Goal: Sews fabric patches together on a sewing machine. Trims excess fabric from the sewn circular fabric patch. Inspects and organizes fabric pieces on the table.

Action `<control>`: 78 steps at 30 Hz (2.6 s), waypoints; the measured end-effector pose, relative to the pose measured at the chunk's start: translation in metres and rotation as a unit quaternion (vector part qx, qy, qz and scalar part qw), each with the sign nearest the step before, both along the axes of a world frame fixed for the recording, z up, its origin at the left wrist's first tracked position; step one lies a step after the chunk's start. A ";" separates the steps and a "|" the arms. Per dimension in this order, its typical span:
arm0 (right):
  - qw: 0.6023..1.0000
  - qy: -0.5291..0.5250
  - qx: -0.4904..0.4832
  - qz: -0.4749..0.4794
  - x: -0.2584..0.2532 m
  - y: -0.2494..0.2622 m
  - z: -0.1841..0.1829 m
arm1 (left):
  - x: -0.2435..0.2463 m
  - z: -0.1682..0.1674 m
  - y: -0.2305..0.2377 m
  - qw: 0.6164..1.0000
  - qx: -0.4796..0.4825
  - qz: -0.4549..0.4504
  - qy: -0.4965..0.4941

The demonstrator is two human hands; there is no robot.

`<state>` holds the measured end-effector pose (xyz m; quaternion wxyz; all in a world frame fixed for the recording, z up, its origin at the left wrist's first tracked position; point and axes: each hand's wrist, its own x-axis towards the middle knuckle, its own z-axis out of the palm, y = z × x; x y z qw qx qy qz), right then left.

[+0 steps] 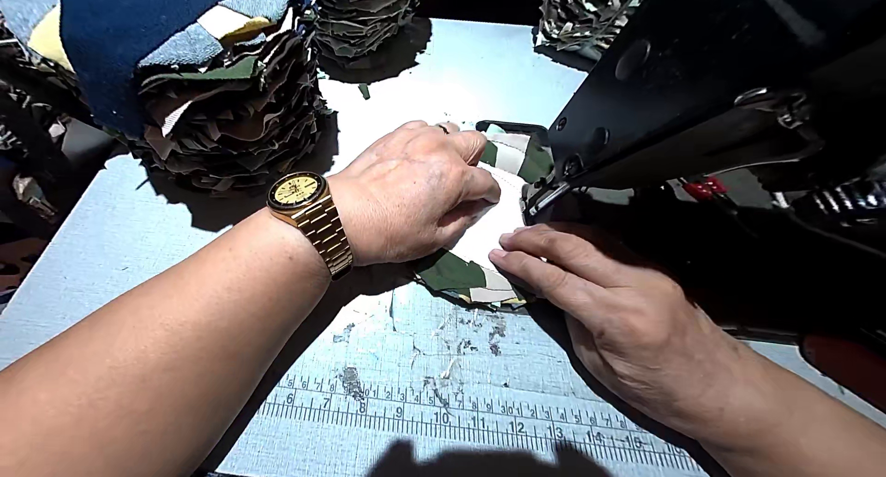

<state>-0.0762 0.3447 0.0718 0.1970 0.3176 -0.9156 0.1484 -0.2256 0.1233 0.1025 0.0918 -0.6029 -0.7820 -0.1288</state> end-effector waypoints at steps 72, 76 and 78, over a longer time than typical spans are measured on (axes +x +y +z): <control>0.997 0.017 0.021 -0.074 0.006 0.019 0.011 | 0.019 0.003 -0.010 0.993 -0.005 0.011 -0.119; 0.996 0.007 0.012 -0.083 0.006 0.023 0.012 | 0.021 0.003 -0.008 0.993 -0.007 0.008 -0.117; 0.996 0.012 0.013 -0.087 0.006 0.023 0.012 | 0.021 0.004 -0.008 0.993 -0.010 0.009 -0.116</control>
